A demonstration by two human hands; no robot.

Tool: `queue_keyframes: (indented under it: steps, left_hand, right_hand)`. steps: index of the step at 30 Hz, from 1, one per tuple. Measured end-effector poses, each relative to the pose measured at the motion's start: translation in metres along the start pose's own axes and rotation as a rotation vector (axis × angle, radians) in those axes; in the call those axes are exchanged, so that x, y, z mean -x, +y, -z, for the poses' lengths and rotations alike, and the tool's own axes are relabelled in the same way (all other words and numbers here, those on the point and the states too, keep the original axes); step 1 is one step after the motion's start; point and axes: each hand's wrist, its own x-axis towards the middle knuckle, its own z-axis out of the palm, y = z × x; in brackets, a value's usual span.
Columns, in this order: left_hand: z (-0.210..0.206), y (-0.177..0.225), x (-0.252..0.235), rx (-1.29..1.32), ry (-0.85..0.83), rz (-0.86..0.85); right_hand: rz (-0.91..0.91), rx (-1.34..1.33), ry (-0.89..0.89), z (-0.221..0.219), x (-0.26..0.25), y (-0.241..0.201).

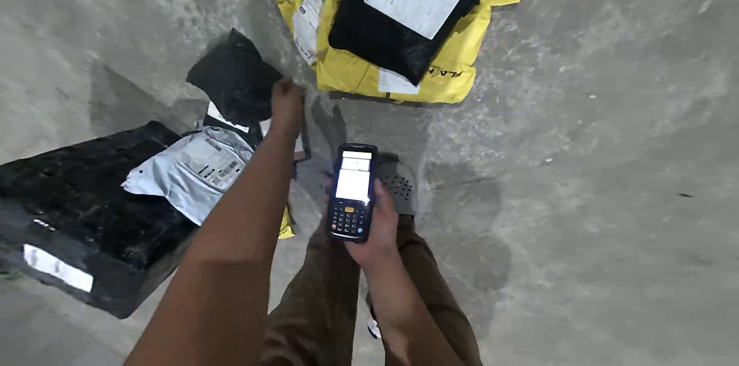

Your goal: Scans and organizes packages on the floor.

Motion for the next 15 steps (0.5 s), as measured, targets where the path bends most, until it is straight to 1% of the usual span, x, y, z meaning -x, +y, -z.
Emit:
queue_keyframes:
  steps: [2, 4, 6, 7, 8, 9, 11, 13, 15]
  left_hand:
    - [-0.02, 0.014, -0.039, 0.158, 0.006, 0.127]
    - [-0.032, 0.019, -0.069, 0.276, 0.025, 0.201]
    - [-0.042, 0.023, -0.094, 0.442, 0.016, 0.193]
    - [-0.043, 0.026, -0.101, 0.52, -0.046, 0.172]
    - [-0.04, 0.028, -0.105, 0.534, -0.115, 0.156]
    - [-0.035, 0.031, -0.103, 0.487, -0.15, 0.142]
    - [-0.022, 0.041, -0.091, 0.35, -0.12, 0.058]
    - [-0.003, 0.057, -0.076, 0.29, -0.082, -0.117]
    - [0.025, 0.066, -0.055, 0.243, -0.055, -0.323]
  right_hand:
    - [0.01, 0.03, 0.022, -0.004, -0.006, 0.001]
    - [0.02, 0.111, 0.028, -0.007, -0.011, 0.003]
    - [0.02, 0.141, -0.017, -0.016, -0.017, 0.003]
    - [0.016, 0.138, -0.041, -0.022, -0.02, 0.001]
    - [0.01, 0.14, -0.055, -0.028, -0.022, 0.002]
    - [0.005, 0.151, -0.062, -0.032, -0.023, 0.004]
    - [0.008, 0.227, -0.031, -0.044, -0.024, 0.009]
    - [0.01, 0.36, -0.017, -0.057, -0.018, 0.012]
    - [-0.035, 0.452, 0.006, -0.07, -0.001, 0.011]
